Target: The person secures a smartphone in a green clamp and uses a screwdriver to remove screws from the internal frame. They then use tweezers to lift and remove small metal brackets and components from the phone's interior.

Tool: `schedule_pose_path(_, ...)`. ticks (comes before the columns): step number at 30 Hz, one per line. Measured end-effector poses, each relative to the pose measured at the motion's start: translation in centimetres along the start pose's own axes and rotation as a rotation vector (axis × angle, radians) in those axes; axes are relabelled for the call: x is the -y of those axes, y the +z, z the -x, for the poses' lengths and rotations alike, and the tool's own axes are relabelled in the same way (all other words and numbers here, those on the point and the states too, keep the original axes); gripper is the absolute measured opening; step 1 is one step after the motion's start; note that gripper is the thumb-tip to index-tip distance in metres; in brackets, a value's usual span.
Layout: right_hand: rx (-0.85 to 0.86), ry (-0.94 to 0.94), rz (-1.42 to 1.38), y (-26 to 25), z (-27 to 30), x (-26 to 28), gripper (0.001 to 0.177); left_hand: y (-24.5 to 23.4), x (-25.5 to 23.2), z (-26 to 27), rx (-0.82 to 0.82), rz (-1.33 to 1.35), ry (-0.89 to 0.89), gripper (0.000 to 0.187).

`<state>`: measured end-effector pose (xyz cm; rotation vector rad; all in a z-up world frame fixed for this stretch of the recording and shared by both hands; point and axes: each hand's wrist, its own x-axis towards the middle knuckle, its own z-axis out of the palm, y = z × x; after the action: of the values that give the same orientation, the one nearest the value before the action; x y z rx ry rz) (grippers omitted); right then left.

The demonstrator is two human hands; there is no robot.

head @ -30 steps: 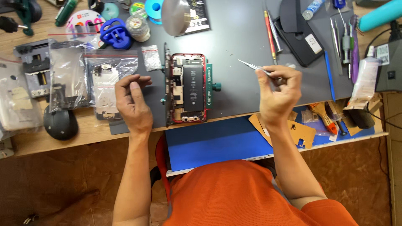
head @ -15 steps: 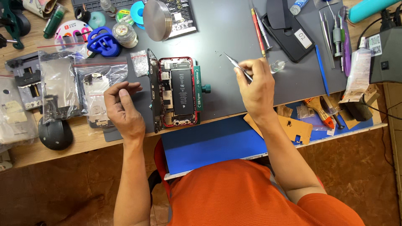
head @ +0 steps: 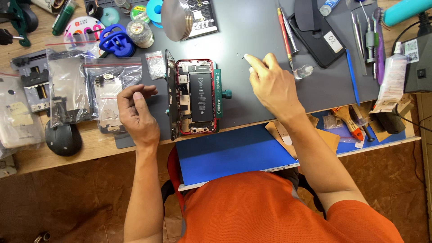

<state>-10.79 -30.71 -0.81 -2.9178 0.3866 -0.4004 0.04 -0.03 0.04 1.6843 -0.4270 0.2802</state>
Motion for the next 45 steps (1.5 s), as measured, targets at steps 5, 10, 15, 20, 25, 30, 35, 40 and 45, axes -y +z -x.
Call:
schedule_pose_path(5, 0.024, -0.040, 0.074, -0.1, -0.4, 0.1, 0.040, 0.0, -0.1, 0.0, 0.011, 0.013, -0.013, 0.020)
schedule_pose_path(10, 0.042, -0.051, 0.050, -0.7, 0.0, 0.4, 0.042, -0.1, 0.0, 0.0, 0.016, 0.014, -0.019, 0.020)
schedule_pose_path(15, 0.056, -0.042, 0.018, -1.0, 0.7, 0.3, 0.041, -0.1, -0.1, -0.1, 0.022, 0.013, -0.020, 0.020)
schedule_pose_path(20, 0.083, 0.031, -0.080, -1.5, 1.1, 0.3, 0.030, -0.1, -0.2, 0.0, 0.025, 0.002, -0.032, 0.020)
schedule_pose_path(25, -0.130, -0.065, -0.024, -0.7, 0.9, -0.4, 0.019, -0.1, -0.1, 0.0, 0.014, 0.011, -0.017, 0.021)
schedule_pose_path(30, 0.029, 0.150, -0.851, -8.3, -1.1, 5.8, 0.020, -0.4, -0.1, 0.0, 0.003, 0.020, -0.035, 0.021)
schedule_pose_path(35, 0.370, -0.066, -1.246, -10.2, -4.5, 10.6, 0.039, -0.6, 0.0, 0.0, 0.006, 0.046, -0.039, 0.021)
schedule_pose_path(40, 0.467, -0.081, -1.012, -9.7, -6.3, 12.8, 0.047, -0.8, 0.2, 0.1, -0.012, 0.053, -0.055, 0.020)
schedule_pose_path(45, 0.504, -0.091, -0.894, -10.7, -6.9, 14.2, 0.047, -1.0, 0.3, 0.0, 0.006, 0.047, -0.061, 0.021)
